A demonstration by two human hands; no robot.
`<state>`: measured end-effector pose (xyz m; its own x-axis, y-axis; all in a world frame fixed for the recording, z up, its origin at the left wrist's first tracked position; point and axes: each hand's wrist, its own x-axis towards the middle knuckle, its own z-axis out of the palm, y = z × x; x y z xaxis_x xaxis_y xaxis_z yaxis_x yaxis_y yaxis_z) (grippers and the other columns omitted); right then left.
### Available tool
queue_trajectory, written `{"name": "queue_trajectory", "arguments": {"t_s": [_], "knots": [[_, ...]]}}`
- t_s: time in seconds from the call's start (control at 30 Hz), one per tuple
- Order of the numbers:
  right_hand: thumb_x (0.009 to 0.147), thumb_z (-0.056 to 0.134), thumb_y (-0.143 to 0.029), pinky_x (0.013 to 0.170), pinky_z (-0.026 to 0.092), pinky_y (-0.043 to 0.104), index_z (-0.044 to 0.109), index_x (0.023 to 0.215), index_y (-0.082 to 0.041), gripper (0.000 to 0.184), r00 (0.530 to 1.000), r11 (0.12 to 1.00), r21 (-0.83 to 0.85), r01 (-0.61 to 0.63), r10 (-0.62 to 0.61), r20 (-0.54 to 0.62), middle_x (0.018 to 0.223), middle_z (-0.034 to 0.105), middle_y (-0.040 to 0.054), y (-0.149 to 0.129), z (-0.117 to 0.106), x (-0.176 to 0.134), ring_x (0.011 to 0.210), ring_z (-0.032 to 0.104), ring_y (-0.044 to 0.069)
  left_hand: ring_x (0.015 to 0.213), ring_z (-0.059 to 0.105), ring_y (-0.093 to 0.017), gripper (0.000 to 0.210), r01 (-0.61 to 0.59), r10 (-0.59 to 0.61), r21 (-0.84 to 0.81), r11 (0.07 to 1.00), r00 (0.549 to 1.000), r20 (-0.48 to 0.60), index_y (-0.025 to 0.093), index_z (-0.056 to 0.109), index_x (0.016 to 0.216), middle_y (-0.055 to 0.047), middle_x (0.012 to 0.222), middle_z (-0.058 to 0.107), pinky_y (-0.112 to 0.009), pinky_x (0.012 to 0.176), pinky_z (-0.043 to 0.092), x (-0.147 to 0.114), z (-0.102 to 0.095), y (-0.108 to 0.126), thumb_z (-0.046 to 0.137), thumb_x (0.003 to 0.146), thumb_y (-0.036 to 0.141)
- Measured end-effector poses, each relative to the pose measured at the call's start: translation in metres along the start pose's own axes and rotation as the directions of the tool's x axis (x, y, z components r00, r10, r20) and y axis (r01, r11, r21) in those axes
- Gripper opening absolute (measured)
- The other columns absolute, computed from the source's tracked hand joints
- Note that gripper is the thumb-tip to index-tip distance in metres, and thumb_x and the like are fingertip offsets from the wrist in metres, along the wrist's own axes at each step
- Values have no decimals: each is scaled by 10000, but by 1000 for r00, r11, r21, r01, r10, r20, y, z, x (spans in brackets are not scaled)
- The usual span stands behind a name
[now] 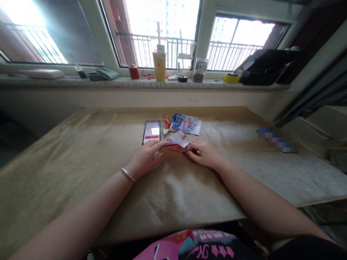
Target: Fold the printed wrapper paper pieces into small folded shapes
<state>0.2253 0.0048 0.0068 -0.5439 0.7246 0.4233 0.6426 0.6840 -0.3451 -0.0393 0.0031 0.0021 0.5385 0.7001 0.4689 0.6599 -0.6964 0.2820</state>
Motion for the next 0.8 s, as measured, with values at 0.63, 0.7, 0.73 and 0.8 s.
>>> {"name": "queue_trajectory", "arguments": {"t_s": [0.63,0.7,0.73,0.8], "knots": [[820,574,-231,779,471,268,694,904,-210,148,990,992,126,20,-38,135,935,684,41,9,2,0,883,621,162,1003,525,-198,261,-165,159,39,986,979,127,267,639,1127,-56,1135,608,-390,891,465,-1,-1,1,508,903,295],[801,601,-241,826,471,295,693,937,-221,165,986,991,122,57,-75,147,979,679,46,10,2,0,939,613,179,996,519,-201,254,-181,172,58,982,975,137,285,653,1111,-52,1132,611,-390,880,467,-1,-1,2,514,901,316],[797,608,-251,844,469,312,693,943,-224,171,985,992,108,71,-87,147,990,679,49,10,2,0,953,610,187,993,517,-202,247,-192,181,67,979,973,143,292,662,1096,-49,1128,615,-390,878,467,-1,0,2,516,900,323],[795,612,-257,879,459,343,697,930,-225,163,985,992,83,98,-109,136,984,686,51,10,1,0,964,605,195,978,518,-198,231,-214,201,74,974,968,151,302,681,1061,-40,1118,627,-383,870,469,-1,1,2,518,899,326]]}}
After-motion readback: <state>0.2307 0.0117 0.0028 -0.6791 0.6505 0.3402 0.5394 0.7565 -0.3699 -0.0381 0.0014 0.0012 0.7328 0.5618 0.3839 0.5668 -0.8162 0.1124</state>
